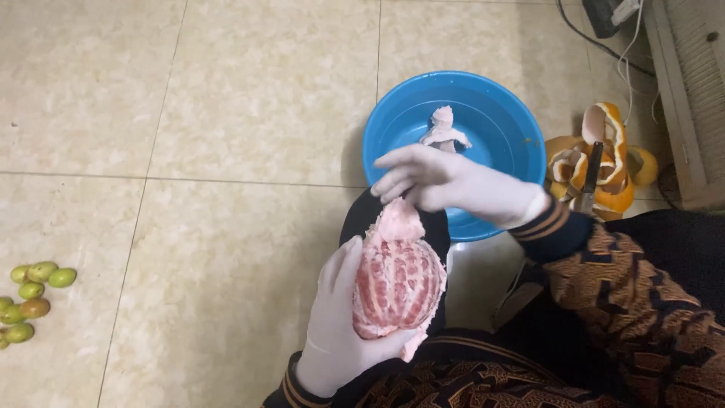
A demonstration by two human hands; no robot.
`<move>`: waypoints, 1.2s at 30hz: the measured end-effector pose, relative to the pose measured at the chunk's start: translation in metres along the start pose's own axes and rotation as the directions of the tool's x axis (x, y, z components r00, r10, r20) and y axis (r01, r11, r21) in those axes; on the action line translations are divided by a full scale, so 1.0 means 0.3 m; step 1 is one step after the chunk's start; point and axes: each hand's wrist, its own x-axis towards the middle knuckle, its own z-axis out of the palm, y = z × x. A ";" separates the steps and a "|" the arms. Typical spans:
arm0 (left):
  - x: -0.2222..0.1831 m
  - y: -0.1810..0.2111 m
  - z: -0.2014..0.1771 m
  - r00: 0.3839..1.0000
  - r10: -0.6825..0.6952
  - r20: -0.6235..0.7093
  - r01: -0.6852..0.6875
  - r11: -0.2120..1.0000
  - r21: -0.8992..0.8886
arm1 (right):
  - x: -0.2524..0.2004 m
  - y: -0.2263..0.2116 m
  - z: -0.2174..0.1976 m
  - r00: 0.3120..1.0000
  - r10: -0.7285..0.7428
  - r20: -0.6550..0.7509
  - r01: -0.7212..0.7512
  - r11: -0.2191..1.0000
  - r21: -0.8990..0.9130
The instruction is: Peeling the thick skin and pith from a pomelo fruit using a knife and hands, then separating the segments.
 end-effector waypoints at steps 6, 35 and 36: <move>-0.022 0.008 0.009 0.998 0.039 0.041 -0.042 0.997 0.071 | -0.081 0.014 0.088 0.982 0.154 0.105 -0.154 0.988 -0.009; 0.020 0.062 0.128 0.831 -0.524 -0.183 -0.012 0.313 -0.950 | -0.193 -0.108 0.248 0.987 -0.072 -0.143 0.028 0.957 -0.288; 0.018 0.072 0.134 0.844 -0.494 -0.209 -0.012 0.374 -0.927 | -0.187 -0.084 0.258 0.974 -0.152 -0.167 0.074 0.913 -0.400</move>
